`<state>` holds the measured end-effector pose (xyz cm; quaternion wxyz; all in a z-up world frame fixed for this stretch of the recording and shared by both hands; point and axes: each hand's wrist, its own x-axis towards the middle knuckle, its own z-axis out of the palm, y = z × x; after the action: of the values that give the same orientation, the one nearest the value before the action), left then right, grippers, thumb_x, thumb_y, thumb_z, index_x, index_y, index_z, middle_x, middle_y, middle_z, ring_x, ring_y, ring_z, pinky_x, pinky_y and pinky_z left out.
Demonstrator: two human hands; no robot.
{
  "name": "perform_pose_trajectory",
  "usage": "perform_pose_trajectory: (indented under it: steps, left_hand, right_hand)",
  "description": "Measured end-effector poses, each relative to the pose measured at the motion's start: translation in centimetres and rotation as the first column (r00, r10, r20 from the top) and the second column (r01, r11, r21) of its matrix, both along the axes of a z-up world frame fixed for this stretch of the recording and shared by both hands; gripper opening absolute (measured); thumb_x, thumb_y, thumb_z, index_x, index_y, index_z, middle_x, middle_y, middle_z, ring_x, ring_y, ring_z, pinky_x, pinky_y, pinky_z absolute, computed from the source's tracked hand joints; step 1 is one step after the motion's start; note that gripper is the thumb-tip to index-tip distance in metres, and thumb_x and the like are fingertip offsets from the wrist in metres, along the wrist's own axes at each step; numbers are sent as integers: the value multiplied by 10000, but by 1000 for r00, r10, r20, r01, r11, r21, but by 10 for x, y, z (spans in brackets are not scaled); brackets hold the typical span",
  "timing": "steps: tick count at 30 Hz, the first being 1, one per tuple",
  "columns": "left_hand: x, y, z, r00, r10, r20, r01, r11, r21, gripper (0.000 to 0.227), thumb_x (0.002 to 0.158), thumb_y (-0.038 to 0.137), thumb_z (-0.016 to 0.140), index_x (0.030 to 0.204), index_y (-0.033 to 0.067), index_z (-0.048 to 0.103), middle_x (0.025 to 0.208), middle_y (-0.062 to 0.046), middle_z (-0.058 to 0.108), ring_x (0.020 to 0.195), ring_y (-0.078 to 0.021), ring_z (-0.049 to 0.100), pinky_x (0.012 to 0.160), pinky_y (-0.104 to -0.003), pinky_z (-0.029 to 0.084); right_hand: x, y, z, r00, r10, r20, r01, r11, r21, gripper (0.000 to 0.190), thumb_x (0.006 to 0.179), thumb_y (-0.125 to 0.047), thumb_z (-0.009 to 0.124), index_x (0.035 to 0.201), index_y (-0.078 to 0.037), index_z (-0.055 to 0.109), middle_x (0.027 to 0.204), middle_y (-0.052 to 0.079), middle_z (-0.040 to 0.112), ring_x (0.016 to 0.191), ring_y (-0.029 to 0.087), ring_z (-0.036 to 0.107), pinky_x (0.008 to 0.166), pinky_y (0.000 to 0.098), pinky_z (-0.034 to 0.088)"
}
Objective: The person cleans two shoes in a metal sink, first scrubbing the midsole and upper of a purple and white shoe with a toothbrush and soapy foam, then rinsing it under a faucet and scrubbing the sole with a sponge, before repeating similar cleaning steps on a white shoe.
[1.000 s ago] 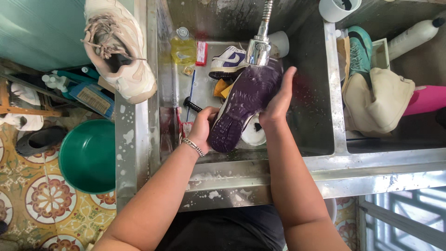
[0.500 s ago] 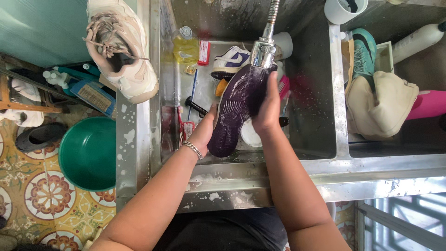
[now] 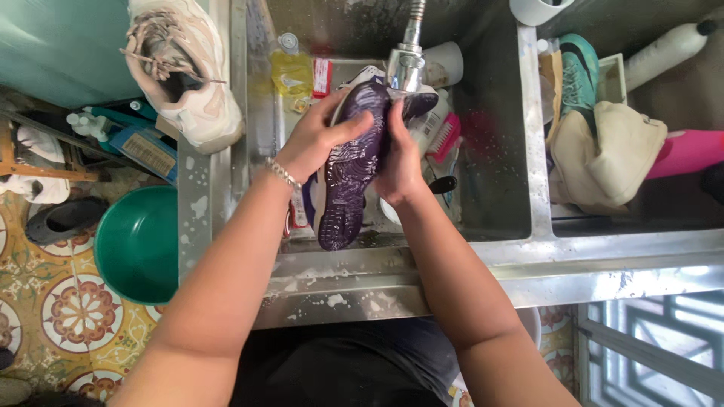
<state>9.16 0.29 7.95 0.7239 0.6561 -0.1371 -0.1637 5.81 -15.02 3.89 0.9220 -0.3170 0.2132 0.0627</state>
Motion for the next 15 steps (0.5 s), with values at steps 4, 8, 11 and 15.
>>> perform_pose_trajectory:
  steps: [4, 8, 11, 15]
  left_hand:
    - [1, 9, -4, 997, 64, -33, -62, 997, 48, 650, 797, 313, 1039, 1405, 135, 898, 1220, -84, 898, 1151, -233, 827, 1040, -406, 662]
    - [-3, 43, 17, 996, 56, 71, -44, 986, -161, 730, 867, 268, 854, 1566, 99, 725, 1438, -125, 825, 1352, -396, 855, 1096, -525, 747]
    - [-25, 66, 55, 973, 104, 206, -51, 968, -247, 657, 932, 233, 840, 1555, 89, 688, 1430, -116, 774, 1380, -408, 833, 1138, -523, 739]
    - [-55, 97, 94, 914, 221, 341, -206, 975, -79, 650, 1004, 278, 818, 1595, 59, 661, 1517, -90, 702, 1408, -293, 710, 1215, -434, 615]
  right_hand:
    - [5, -30, -2, 991, 103, 87, -110, 990, 91, 1042, 1068, -863, 719, 1781, -107, 647, 1671, 319, 744, 1561, 592, 702, 1331, 831, 545]
    - [34, -59, -14, 971, 239, -5, -218, 878, -426, 637, 1158, -577, 520, 1439, -74, 793, 1597, 165, 760, 1511, 373, 711, 1231, 546, 616]
    - [44, -54, -64, 941, 177, -288, -338, 443, -830, 604, 1043, -228, 519, 1634, -230, 641, 1661, 152, 759, 1157, 272, 725, 898, 473, 638]
    - [23, -12, -86, 703, 565, -432, -481, -70, -874, 633, 1107, 94, 462, 1635, -70, 771, 1733, 203, 757, 1631, 362, 707, 1407, 553, 536]
